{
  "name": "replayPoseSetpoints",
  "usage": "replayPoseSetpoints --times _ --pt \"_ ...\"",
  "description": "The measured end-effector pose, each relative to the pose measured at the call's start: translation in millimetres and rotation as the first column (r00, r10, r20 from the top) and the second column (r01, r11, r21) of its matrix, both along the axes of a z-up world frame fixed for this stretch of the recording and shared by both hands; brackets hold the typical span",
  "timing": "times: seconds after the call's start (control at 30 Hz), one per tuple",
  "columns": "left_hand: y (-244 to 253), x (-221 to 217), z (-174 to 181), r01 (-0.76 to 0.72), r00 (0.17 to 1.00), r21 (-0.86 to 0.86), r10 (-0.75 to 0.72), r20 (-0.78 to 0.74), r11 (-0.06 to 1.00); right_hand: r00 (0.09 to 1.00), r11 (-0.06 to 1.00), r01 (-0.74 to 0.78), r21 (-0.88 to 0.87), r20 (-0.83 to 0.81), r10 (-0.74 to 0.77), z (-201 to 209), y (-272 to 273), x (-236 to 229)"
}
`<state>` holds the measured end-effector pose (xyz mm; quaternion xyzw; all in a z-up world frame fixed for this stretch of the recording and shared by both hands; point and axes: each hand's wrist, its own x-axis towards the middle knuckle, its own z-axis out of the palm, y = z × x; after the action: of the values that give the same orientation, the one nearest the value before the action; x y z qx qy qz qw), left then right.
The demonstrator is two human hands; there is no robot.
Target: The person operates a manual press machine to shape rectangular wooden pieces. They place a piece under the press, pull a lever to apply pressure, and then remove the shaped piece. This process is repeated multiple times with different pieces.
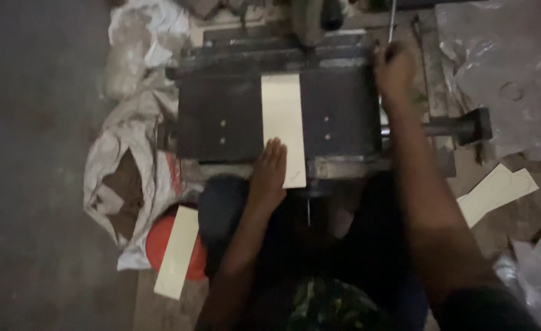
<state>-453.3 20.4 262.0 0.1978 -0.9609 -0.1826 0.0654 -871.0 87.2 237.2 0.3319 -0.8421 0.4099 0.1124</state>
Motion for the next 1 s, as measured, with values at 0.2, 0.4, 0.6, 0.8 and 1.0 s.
replayPoseSetpoints --times 0.2,0.4,0.6,0.8,1.0 --pt "-28.0 -16.7 4.6 -0.004 0.999 0.006 0.003 0.052 1.000 0.987 0.985 -0.100 -0.139 0.115 0.116 -20.9 6.4 14.0" --pt "-51.4 -32.3 18.6 0.073 0.997 0.049 -0.073 0.007 0.996 0.855 0.826 0.041 -0.562 0.448 0.262 -24.3 14.1 -6.4" --pt "-44.8 -40.7 31.4 -0.030 0.968 0.066 0.013 0.250 0.997 0.484 0.755 0.068 -0.652 0.684 0.546 -18.7 20.5 -24.1" --pt "-48.9 -37.4 31.5 0.007 0.991 0.086 -0.018 0.132 0.996 0.722 0.742 -0.005 -0.671 0.511 0.466 22.2 14.5 -19.0" --pt "-52.0 -33.7 7.0 0.016 0.995 0.101 -0.025 0.094 0.995 0.658 0.700 0.033 -0.713 0.542 0.522 26.7 43.3 2.4"
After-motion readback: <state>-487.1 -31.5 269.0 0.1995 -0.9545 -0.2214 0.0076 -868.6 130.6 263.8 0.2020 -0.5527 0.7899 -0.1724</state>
